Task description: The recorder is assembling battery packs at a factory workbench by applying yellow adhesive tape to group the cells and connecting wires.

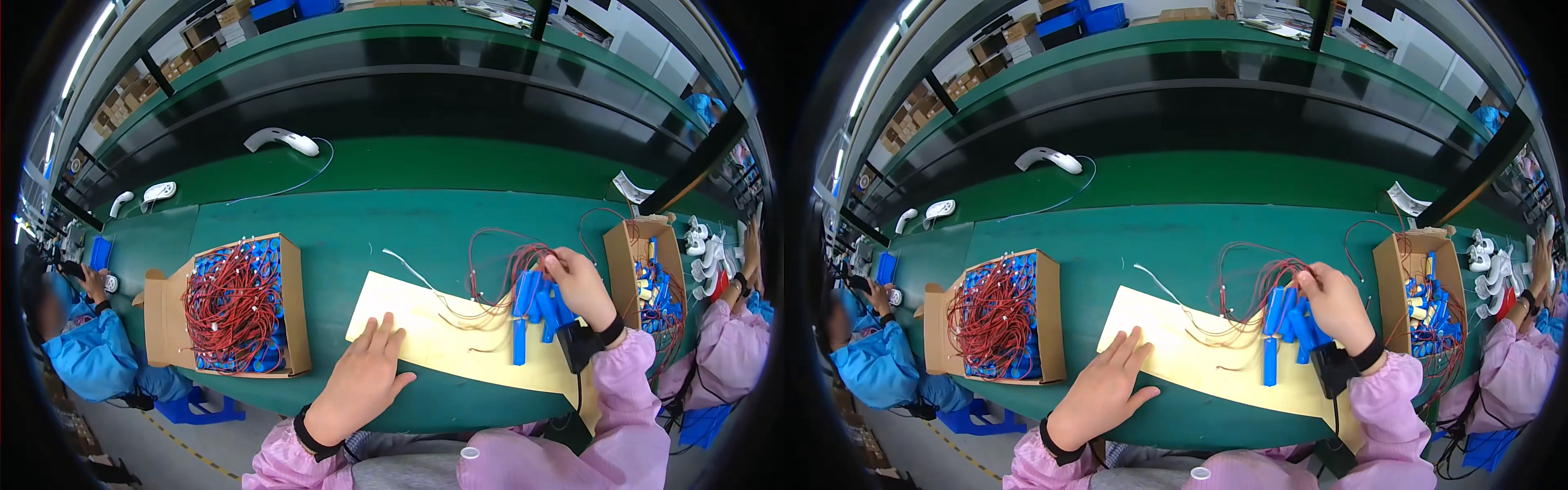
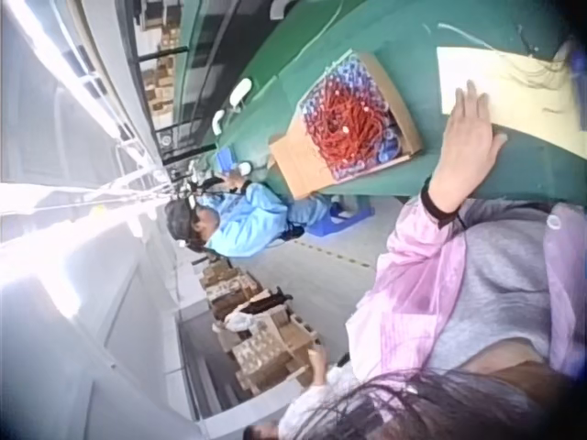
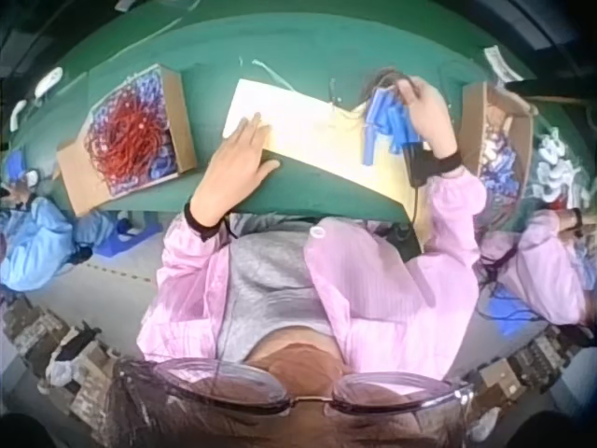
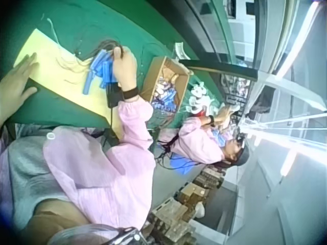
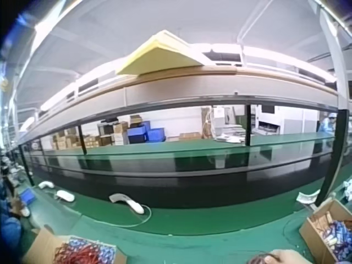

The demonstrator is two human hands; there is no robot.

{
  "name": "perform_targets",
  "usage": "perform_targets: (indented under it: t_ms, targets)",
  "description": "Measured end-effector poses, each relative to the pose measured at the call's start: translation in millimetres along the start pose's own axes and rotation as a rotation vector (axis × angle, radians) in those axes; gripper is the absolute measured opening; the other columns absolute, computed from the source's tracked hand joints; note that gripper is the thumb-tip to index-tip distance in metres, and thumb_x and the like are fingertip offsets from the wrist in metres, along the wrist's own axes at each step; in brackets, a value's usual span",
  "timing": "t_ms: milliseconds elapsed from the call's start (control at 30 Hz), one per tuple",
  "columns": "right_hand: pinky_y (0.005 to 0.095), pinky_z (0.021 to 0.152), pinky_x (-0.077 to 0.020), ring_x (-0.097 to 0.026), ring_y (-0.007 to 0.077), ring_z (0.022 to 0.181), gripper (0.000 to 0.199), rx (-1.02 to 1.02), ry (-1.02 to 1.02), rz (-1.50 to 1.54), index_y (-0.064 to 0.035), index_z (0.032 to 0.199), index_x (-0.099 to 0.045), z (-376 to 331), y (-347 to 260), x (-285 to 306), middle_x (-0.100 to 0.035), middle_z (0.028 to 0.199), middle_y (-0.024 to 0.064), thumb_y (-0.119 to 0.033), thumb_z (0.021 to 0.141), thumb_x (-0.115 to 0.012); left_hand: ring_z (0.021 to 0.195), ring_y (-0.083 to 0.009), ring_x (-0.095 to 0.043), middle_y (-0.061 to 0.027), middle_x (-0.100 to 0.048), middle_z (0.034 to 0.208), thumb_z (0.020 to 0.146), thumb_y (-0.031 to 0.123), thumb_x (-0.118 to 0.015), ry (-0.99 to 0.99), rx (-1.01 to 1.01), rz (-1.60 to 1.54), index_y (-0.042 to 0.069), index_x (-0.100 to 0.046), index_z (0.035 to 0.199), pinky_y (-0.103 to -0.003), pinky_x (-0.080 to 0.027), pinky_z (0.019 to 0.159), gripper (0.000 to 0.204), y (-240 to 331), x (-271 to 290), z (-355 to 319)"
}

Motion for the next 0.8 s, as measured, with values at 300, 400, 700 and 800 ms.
perform_targets:
  t_ms: [300, 400, 700, 800]
  targets:
    - [0.0357, 0.062, -0.0506, -0.064, 0.0273, 0.074, 0.021, 0.589, 0.129, -0.456, -0.0058, 0.087, -0.064, -45, -142, -51, -0.063, 0.083, 0.0083, -0.014, 0.072, -0.076, 0.121, -0.0444, -0.052, -0.0265, -0.047, 0.137, 0.090, 0.031, -0.064, 0.037, -0.019, -0.033, -0.002, -0.052, 0.125, -0.045, -0.046, 0.098, 0.050, -6, 5, 5]
    - [0.0359, 0.057, -0.0512, -0.066, 0.0265, 0.066, 0.019, 0.623, -0.064, -0.485, -0.0038, 0.082, -0.064, -47, -143, -106, -0.064, 0.074, 0.0100, -0.018, 0.074, -0.074, 0.117, -0.0442, -0.055, -0.0267, -0.049, 0.135, 0.090, 0.031, -0.064, 0.048, -0.036, -0.046, -0.002, -0.052, 0.125, -0.045, -0.049, 0.094, 0.050, -6, 0, 14]
    - [0.0369, 0.050, -0.0498, -0.065, 0.0282, 0.056, 0.007, 0.832, 0.012, -0.644, -0.0028, 0.069, -0.062, -38, -165, -140, -0.061, 0.061, 0.0127, -0.009, 0.072, -0.063, 0.115, -0.0431, -0.057, -0.0276, -0.050, 0.133, 0.089, 0.031, -0.064, 0.025, -0.098, 0.120, 0.003, -0.050, 0.132, -0.043, -0.053, 0.087, 0.053, 1, -3, 9]
    - [0.0388, 0.051, -0.0498, -0.064, 0.0300, 0.056, 0.007, 0.829, 0.036, -0.592, -0.0039, 0.074, -0.068, -28, -174, -124, -0.061, 0.059, 0.0147, -0.009, 0.076, -0.063, 0.117, -0.0425, -0.056, -0.0281, -0.050, 0.133, 0.089, 0.032, -0.064, 0.005, -0.102, 0.164, 0.006, -0.052, 0.132, -0.043, -0.053, 0.086, 0.052, 3, -7, 10]
Point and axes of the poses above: each hand's wrist, its own z-axis towards the middle knuckle, its own x-axis out of the back of the hand, y = z × x, the point moved 10 cm from there along z, towards the middle knuckle
